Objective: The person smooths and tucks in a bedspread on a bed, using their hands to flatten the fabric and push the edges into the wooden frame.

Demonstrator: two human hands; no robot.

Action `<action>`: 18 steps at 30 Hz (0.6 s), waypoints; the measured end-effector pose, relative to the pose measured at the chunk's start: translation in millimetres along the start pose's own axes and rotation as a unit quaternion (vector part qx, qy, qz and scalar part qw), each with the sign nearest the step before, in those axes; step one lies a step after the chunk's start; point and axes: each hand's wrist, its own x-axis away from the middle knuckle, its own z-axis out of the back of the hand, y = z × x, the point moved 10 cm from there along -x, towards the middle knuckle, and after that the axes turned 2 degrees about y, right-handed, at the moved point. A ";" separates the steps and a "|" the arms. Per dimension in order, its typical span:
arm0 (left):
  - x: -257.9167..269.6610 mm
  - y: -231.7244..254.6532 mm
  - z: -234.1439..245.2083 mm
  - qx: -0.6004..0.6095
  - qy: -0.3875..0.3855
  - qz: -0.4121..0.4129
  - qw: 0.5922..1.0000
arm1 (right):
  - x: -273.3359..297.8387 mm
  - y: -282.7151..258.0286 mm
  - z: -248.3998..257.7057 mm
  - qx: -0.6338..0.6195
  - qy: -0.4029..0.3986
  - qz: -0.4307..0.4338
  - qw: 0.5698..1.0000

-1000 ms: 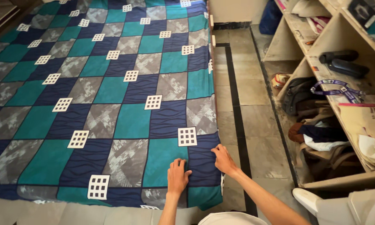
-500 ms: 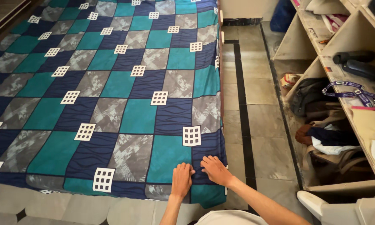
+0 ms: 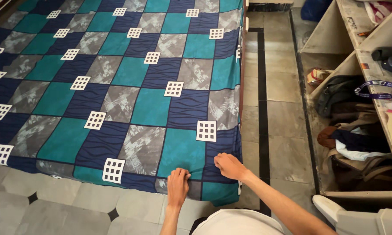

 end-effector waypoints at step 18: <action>11.6 -26.7 -21.8 0.005 -0.010 0.068 0.998 | 39.9 124.3 -96.8 -0.249 0.178 -0.433 0.848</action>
